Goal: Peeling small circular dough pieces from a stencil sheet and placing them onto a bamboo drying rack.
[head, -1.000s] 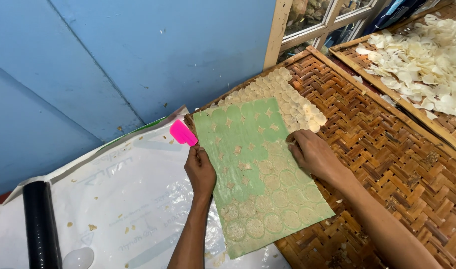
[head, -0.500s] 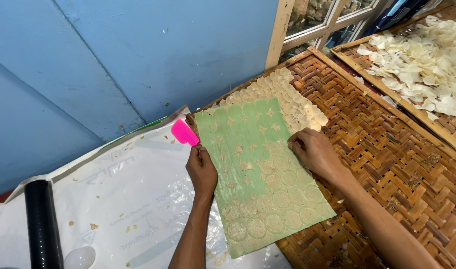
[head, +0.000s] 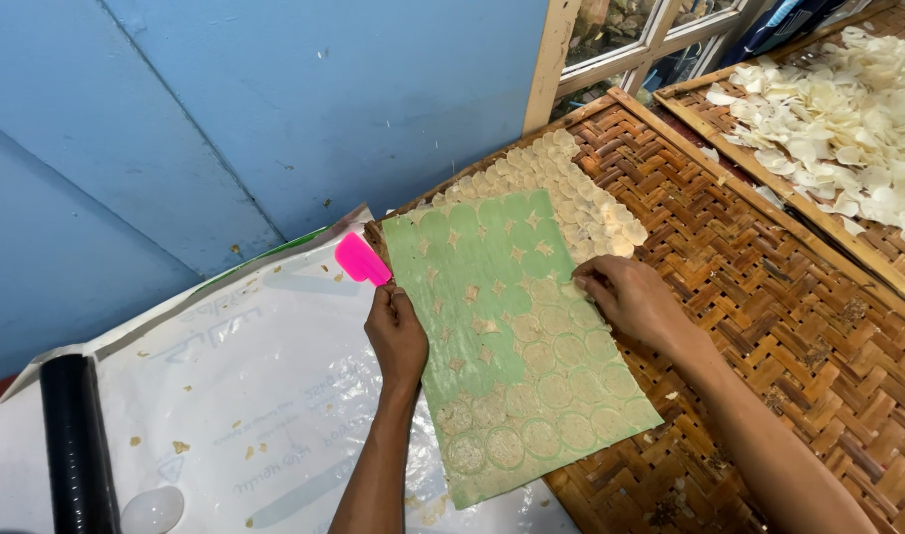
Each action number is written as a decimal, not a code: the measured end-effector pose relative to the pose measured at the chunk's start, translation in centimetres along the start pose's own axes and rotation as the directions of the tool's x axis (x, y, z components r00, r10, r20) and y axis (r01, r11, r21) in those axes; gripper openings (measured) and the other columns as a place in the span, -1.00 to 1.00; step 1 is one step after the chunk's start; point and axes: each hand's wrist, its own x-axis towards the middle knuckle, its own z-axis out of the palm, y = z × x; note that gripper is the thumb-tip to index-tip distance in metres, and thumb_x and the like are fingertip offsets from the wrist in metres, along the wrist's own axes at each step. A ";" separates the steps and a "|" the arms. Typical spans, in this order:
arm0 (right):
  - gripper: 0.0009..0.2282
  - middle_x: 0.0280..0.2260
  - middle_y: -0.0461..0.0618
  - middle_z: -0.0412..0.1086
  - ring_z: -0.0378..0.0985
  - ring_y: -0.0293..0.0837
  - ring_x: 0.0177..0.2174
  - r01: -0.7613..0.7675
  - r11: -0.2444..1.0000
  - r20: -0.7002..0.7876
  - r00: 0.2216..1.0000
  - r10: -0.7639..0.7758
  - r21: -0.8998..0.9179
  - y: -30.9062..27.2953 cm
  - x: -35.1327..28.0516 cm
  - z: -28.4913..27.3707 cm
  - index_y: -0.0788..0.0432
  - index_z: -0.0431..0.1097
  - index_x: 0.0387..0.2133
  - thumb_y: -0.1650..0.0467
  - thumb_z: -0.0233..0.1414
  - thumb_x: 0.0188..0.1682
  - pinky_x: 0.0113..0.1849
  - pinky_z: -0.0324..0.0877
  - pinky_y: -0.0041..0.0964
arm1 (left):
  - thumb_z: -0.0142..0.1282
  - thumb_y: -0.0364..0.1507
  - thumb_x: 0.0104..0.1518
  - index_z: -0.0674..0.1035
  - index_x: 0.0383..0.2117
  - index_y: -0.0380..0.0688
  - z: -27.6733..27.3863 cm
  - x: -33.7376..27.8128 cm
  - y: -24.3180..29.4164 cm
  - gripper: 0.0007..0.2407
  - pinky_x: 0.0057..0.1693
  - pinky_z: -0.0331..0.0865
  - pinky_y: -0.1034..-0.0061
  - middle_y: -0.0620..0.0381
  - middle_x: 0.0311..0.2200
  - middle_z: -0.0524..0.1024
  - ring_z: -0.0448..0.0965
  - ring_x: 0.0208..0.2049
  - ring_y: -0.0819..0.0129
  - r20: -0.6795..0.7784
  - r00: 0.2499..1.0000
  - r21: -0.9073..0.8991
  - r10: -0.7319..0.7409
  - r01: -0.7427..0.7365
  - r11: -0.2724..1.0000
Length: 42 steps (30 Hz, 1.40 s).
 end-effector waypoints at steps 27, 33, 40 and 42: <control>-0.81 -0.28 0.05 0.57 0.62 -0.07 -0.43 -0.306 0.951 0.061 0.951 0.303 0.043 7.9 8.3 -1.2 0.17 0.51 -0.15 0.34 0.04 0.10 -0.32 0.58 -0.11 | -0.10 -0.42 0.34 0.49 -0.37 -0.31 0.0 0.1 -0.1 -0.80 -0.42 0.11 0.46 0.18 -0.68 0.25 0.17 -0.60 0.52 -0.003 1.000 0.023 0.001 -0.001 1.000; -0.77 -0.33 0.11 0.57 0.60 -0.06 -0.37 -0.165 0.984 0.070 0.983 0.169 -0.061 14.5 16.4 0.8 0.23 0.55 -0.25 0.30 0.21 -0.03 -0.25 0.52 -0.05 | -0.09 -0.42 0.32 0.49 -0.37 -0.30 0.2 0.0 -0.2 -0.81 -0.43 0.12 0.46 0.18 -0.68 0.26 0.19 -0.60 0.52 -0.026 1.000 0.002 0.006 -0.006 1.000; -0.79 -0.26 0.09 0.57 0.61 -0.08 -0.33 -0.149 0.989 -0.014 0.989 0.149 -0.015 19.0 20.6 3.6 0.20 0.56 -0.19 0.35 0.21 -0.02 -0.22 0.55 -0.15 | -0.09 -0.43 0.32 0.50 -0.37 -0.30 0.3 0.3 -0.6 -0.82 -0.43 0.14 0.48 0.19 -0.69 0.26 0.20 -0.60 0.54 -0.022 1.000 -0.008 0.019 -0.019 1.000; -0.82 -0.25 0.09 0.57 0.61 -0.03 -0.33 -0.398 0.917 0.021 0.917 0.398 -0.026 17.5 20.6 3.6 0.16 0.56 -0.17 0.33 0.19 0.05 -0.22 0.54 -0.13 | -0.08 -0.44 0.32 0.49 -0.38 -0.31 0.4 0.3 -1.0 -0.81 -0.42 0.15 0.48 0.19 -0.68 0.26 0.19 -0.60 0.54 -0.016 0.999 -0.022 0.036 -0.037 0.999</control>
